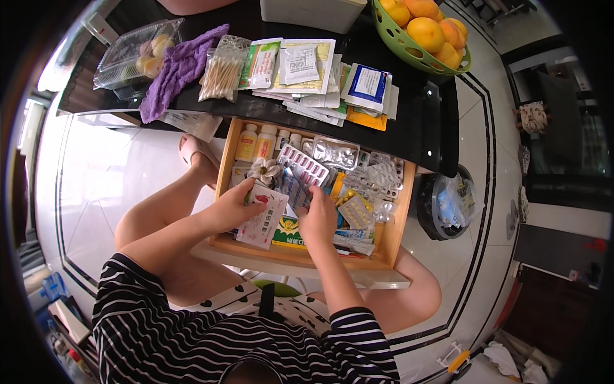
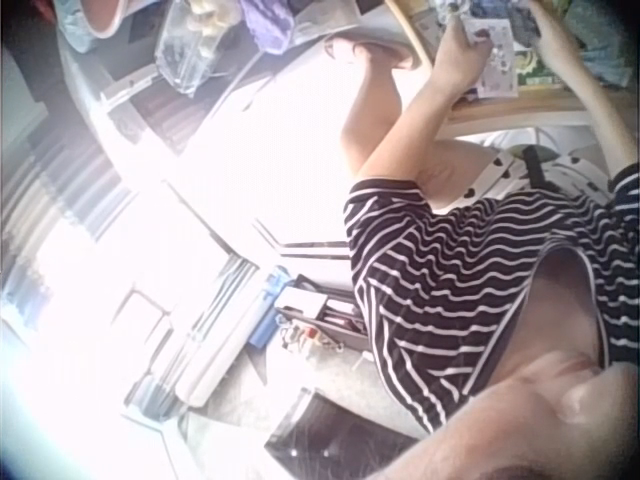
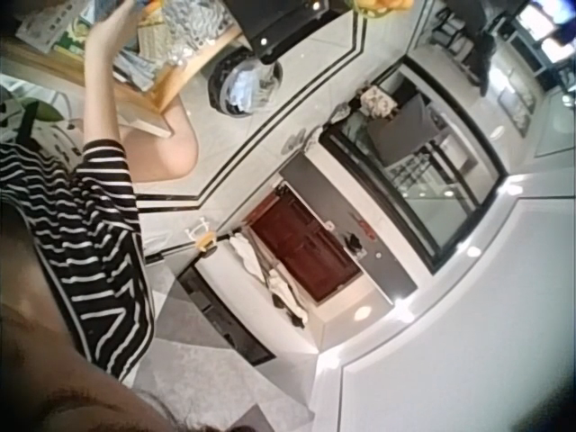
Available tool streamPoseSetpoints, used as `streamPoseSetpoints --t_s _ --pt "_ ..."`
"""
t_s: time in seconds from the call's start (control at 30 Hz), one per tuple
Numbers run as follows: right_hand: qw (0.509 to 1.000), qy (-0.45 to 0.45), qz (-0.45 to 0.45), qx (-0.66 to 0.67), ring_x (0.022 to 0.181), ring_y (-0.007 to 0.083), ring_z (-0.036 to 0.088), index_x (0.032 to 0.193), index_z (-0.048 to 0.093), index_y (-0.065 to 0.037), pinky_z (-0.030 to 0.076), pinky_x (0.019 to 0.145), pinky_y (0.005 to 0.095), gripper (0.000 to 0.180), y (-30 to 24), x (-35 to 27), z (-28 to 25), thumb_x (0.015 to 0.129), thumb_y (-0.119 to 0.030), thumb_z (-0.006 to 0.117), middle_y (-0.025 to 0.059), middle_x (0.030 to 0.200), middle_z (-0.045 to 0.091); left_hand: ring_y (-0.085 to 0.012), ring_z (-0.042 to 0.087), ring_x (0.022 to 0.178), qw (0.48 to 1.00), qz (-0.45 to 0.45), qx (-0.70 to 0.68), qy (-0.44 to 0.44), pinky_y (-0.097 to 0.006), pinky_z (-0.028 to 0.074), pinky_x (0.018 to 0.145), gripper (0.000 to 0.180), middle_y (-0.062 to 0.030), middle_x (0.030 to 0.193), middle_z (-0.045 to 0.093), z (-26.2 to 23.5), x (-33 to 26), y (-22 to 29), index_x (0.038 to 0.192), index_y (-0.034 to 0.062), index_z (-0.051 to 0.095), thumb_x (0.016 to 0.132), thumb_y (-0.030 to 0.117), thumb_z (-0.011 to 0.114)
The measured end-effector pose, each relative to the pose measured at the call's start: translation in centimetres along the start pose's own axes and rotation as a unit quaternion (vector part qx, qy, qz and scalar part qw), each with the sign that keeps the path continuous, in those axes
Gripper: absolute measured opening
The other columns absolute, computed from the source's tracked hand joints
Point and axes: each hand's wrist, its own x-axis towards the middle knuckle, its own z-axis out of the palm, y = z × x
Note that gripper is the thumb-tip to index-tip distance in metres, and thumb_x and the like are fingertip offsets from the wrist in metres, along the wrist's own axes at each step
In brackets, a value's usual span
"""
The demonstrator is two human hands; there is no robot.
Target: The person organizes various medication packets and blister packs by taking them out of a drawer and placing them on a black surface.
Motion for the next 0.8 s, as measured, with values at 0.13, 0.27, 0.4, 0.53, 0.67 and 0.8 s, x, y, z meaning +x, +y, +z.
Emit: streamPoseSetpoints --t_s 0.13,0.27,0.4,0.53,0.67,0.8 --pt "0.969 -0.1 0.091 0.206 0.074 0.0163 0.056 0.116 0.054 -0.001 0.048 0.068 0.0303 0.035 1.9 -1.3 -2.1 0.082 -0.005 0.062 0.0067 0.083 0.057 -0.0194 0.061 0.085 0.999 -0.025 -0.034 -0.013 -0.033 0.05 0.073 0.041 -0.0157 0.098 0.062 -0.3 -0.2 0.4 0.117 0.0003 0.042 0.086 0.018 0.062" --pt "0.876 -0.104 0.237 0.406 0.074 0.0104 0.054 0.117 0.054 0.002 0.048 0.066 0.0248 0.03 1.4 -2.6 -5.6 0.088 -0.006 0.057 0.0022 0.093 0.056 -0.0179 0.06 0.088 0.996 -0.051 -0.073 -0.023 -0.032 0.05 0.075 0.042 -0.0137 0.101 0.062 0.1 -0.2 0.8 0.119 0.0002 0.042 0.086 0.018 0.06" --pt "0.756 -0.148 0.209 0.603 0.085 0.0073 0.053 0.122 0.052 -0.005 0.045 0.072 0.0235 0.031 0.4 -4.1 -6.6 0.09 -0.006 0.054 0.0006 0.102 0.06 -0.0165 0.059 0.093 0.982 -0.052 -0.182 -0.005 -0.031 0.049 0.08 0.04 -0.0115 0.105 0.06 0.7 -0.2 0.7 0.123 0.0006 0.041 0.091 0.018 0.057" --pt "0.752 -0.117 0.206 0.615 0.082 0.0064 0.053 0.116 0.053 -0.004 0.044 0.069 0.0219 0.027 -2.4 -4.9 -5.9 0.09 -0.006 0.057 0.0009 0.1 0.06 -0.0146 0.057 0.1 0.938 -0.029 -0.346 -0.011 -0.03 0.049 0.085 0.036 -0.0071 0.109 0.058 1.4 -0.2 1.0 0.128 0.0052 0.041 0.096 0.019 0.051" --pt "0.778 -0.098 0.183 0.592 0.076 0.0054 0.052 0.103 0.052 -0.004 0.042 0.063 0.0208 0.021 -3.6 -4.8 -4.1 0.086 -0.006 0.065 0.0008 0.094 0.06 -0.0156 0.057 0.1 0.905 0.033 -0.423 -0.016 -0.03 0.048 0.087 0.045 -0.0095 0.111 0.059 2.1 -0.2 0.2 0.128 0.0037 0.041 0.099 0.038 0.043" --pt "0.773 -0.082 0.178 0.603 0.079 0.0084 0.056 0.105 0.051 -0.001 0.046 0.071 0.0232 0.031 -5.1 -4.6 -3.9 0.082 -0.007 0.071 0.0033 0.09 0.061 -0.0191 0.054 0.111 0.869 0.004 -0.487 -0.082 -0.032 0.043 0.097 0.073 -0.0114 0.128 0.053 2.3 0.0 -0.6 0.136 0.0033 0.039 0.096 0.062 0.022"
